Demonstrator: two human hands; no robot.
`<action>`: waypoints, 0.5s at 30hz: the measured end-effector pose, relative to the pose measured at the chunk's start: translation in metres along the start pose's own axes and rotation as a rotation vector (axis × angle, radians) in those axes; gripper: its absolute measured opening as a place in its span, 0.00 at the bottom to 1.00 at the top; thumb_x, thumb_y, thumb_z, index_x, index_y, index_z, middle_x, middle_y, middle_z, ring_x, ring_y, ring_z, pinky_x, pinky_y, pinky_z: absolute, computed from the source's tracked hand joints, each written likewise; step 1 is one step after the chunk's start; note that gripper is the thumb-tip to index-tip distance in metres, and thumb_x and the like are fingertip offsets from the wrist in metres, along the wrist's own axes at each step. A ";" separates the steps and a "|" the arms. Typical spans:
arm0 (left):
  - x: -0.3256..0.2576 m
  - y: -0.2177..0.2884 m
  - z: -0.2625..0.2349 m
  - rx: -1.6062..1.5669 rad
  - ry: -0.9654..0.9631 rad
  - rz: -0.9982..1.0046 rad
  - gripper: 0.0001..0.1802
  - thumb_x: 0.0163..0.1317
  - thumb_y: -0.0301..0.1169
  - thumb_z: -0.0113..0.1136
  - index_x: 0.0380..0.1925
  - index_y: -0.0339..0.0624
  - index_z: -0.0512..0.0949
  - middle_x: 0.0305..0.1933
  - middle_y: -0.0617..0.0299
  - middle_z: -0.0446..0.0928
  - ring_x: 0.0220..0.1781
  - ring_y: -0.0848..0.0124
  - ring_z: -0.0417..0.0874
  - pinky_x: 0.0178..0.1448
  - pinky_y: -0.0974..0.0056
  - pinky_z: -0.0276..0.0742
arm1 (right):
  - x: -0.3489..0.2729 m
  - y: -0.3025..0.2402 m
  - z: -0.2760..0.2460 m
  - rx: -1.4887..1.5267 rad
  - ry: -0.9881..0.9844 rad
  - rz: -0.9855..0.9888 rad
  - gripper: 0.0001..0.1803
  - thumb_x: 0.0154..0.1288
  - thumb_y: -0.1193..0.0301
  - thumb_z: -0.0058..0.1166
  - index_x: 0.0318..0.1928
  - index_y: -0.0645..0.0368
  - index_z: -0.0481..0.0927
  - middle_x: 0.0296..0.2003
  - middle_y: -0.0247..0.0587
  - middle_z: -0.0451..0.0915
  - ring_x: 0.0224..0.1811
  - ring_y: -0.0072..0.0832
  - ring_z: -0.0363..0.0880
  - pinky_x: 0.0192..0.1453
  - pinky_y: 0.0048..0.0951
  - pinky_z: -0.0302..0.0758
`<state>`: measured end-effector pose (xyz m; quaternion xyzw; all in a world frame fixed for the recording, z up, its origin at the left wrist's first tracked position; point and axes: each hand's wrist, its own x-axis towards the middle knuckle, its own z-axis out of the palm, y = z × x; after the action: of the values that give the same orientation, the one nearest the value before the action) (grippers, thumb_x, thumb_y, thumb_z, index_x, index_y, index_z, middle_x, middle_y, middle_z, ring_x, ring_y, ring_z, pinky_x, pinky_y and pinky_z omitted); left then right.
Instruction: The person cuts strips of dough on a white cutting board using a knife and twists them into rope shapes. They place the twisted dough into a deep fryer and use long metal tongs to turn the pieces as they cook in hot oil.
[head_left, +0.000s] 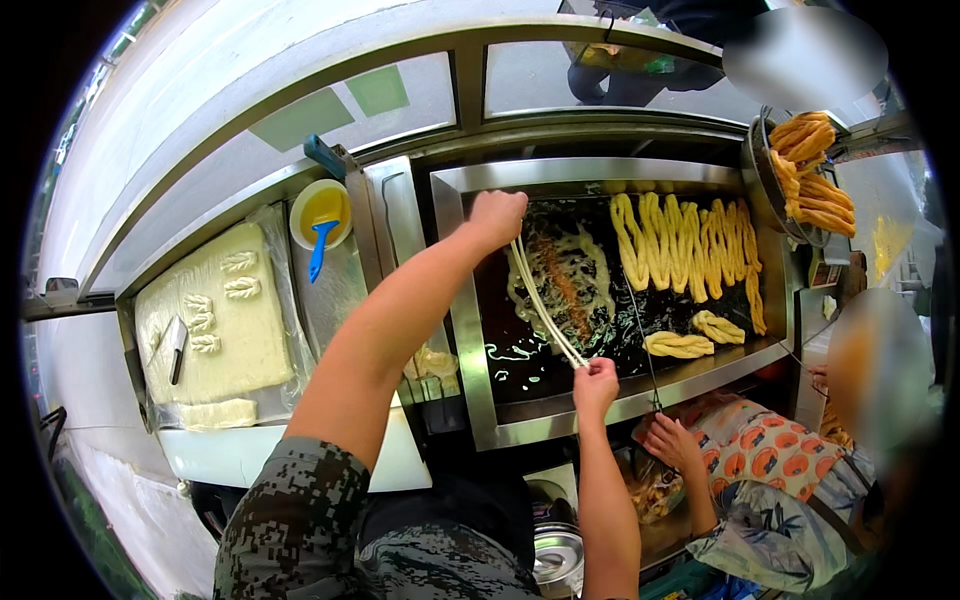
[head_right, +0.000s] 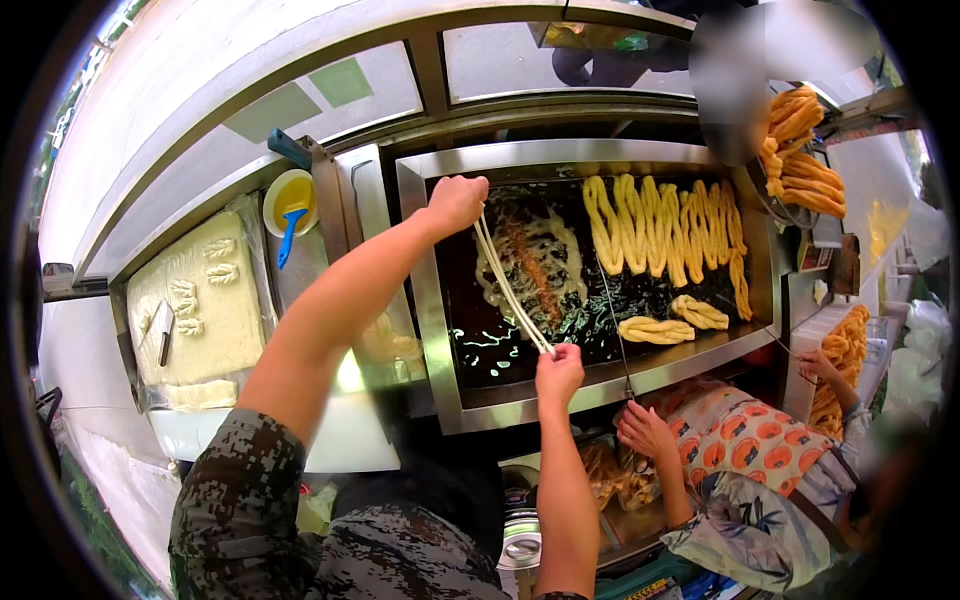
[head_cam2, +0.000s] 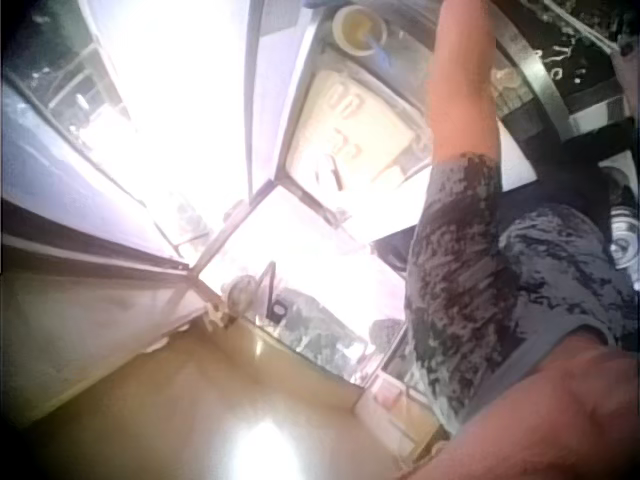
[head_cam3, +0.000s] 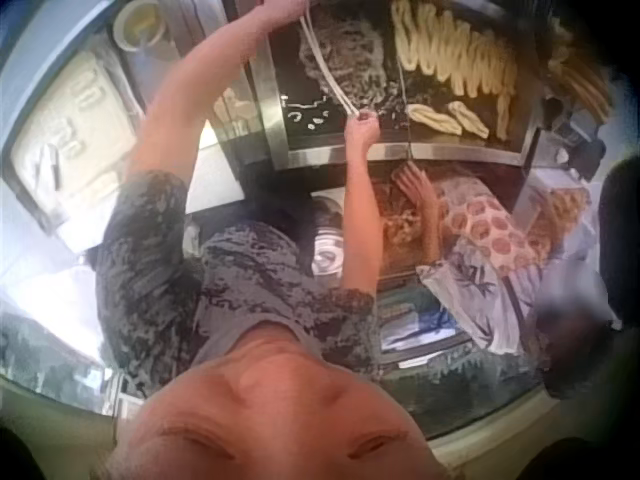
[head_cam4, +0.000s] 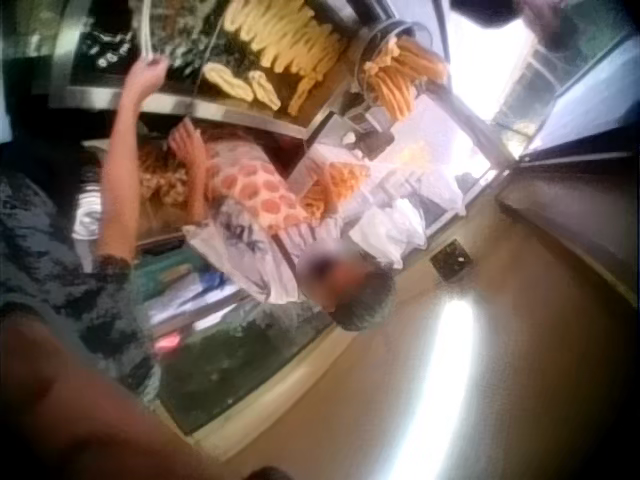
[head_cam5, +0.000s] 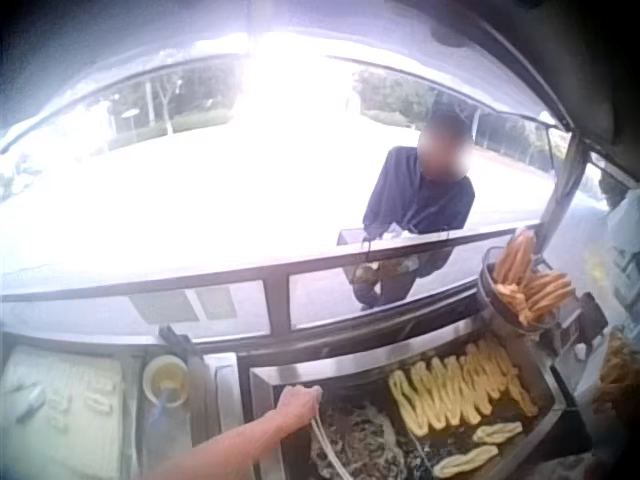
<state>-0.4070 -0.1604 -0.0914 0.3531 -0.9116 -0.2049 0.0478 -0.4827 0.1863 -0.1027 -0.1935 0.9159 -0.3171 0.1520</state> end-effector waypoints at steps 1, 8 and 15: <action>0.001 0.002 0.011 0.061 -0.020 0.013 0.03 0.52 0.28 0.60 0.27 0.46 0.76 0.25 0.52 0.80 0.35 0.54 0.83 0.39 0.51 0.73 | 0.002 0.004 0.011 -0.083 -0.066 -0.009 0.07 0.51 0.74 0.57 0.33 0.60 0.76 0.25 0.48 0.79 0.27 0.45 0.80 0.34 0.42 0.75; 0.006 -0.007 0.045 0.311 -0.101 0.080 0.07 0.49 0.30 0.61 0.30 0.46 0.80 0.27 0.57 0.81 0.39 0.56 0.81 0.45 0.53 0.71 | 0.020 0.011 0.046 -0.441 -0.148 -0.069 0.06 0.51 0.69 0.60 0.29 0.57 0.78 0.31 0.47 0.79 0.35 0.49 0.79 0.39 0.46 0.77; -0.082 0.032 -0.027 -0.383 0.220 0.223 0.06 0.57 0.32 0.61 0.32 0.43 0.80 0.33 0.55 0.80 0.39 0.56 0.82 0.40 0.56 0.79 | 0.004 -0.001 0.003 0.100 -0.252 -0.048 0.12 0.58 0.70 0.62 0.41 0.61 0.81 0.27 0.37 0.78 0.27 0.26 0.75 0.35 0.27 0.73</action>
<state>-0.3599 -0.0939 -0.0493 0.2548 -0.8788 -0.3277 0.2353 -0.4845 0.1824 -0.1051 -0.2457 0.8676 -0.3392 0.2679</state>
